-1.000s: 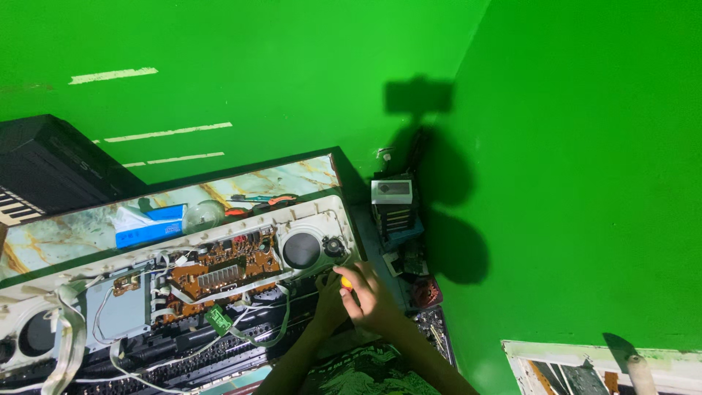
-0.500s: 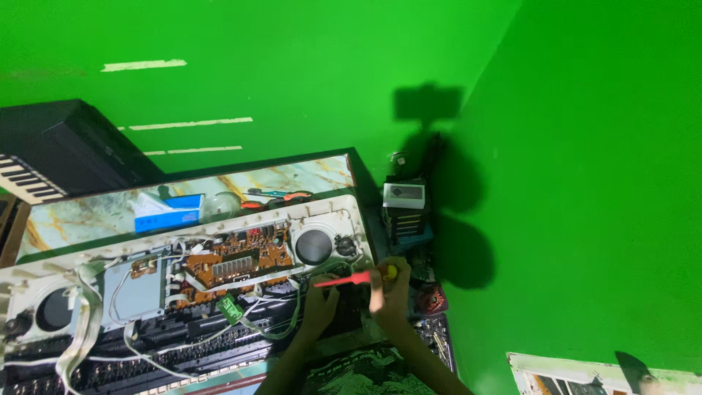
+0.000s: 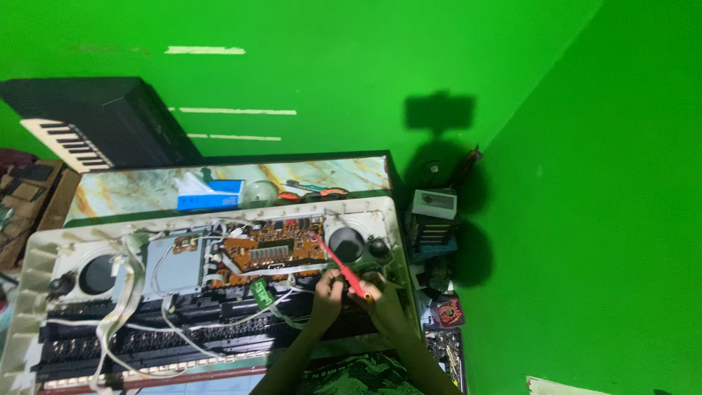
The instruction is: The person uses a screwdriver to remove a screw from a speaker inside an open electronic keyboard, then lifts the speaker and adjusts internal wires.
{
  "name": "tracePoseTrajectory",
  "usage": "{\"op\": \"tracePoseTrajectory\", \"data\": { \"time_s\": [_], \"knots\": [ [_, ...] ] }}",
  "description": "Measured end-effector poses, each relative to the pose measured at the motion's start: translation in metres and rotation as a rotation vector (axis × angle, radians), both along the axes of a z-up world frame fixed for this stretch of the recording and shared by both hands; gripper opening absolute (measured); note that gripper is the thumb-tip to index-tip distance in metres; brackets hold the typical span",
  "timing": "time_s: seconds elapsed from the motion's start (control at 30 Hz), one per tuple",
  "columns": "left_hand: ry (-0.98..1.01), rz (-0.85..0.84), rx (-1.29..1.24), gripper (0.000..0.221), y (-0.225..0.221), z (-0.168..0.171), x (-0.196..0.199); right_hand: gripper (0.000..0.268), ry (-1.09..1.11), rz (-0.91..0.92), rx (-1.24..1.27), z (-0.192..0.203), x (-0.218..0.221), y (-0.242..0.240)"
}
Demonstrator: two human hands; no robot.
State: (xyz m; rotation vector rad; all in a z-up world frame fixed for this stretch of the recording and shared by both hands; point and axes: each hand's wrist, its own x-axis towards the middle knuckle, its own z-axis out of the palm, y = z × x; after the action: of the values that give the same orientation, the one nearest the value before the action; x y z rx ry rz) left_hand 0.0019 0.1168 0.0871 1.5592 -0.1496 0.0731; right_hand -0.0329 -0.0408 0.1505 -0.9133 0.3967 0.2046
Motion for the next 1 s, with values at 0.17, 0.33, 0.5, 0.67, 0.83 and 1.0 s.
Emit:
{"op": "tracePoseTrajectory", "data": {
  "time_s": [0.17, 0.33, 0.5, 0.67, 0.83, 1.0],
  "knots": [
    [0.130, -0.055, 0.017, 0.007, 0.021, 0.021, 0.006, 0.040, -0.149, 0.233, -0.335, 0.005, 0.014, 0.011],
    [0.087, -0.037, 0.146, 0.010, 0.050, 0.044, 0.007, 0.031, -0.213, 0.442, -1.061, -0.011, 0.024, 0.006],
    [0.127, 0.026, 0.257, 0.018, 0.072, 0.049, 0.005, 0.049, -0.841, 0.474, -1.421, -0.055, 0.027, -0.002],
    [0.170, -0.001, 0.373, 0.019, 0.082, 0.048, -0.003, 0.036, -0.885, 0.537, -1.519, -0.067, 0.016, 0.017],
    [-0.028, 0.015, 0.464, 0.018, 0.090, 0.042, -0.007, 0.033, -0.903, 0.479, -1.652, -0.025, 0.012, 0.030],
    [-0.021, 0.099, 0.489, 0.015, 0.093, 0.047, -0.008, 0.025, -0.797, 0.569, -1.466, 0.001, 0.016, 0.024]
  ]
}}
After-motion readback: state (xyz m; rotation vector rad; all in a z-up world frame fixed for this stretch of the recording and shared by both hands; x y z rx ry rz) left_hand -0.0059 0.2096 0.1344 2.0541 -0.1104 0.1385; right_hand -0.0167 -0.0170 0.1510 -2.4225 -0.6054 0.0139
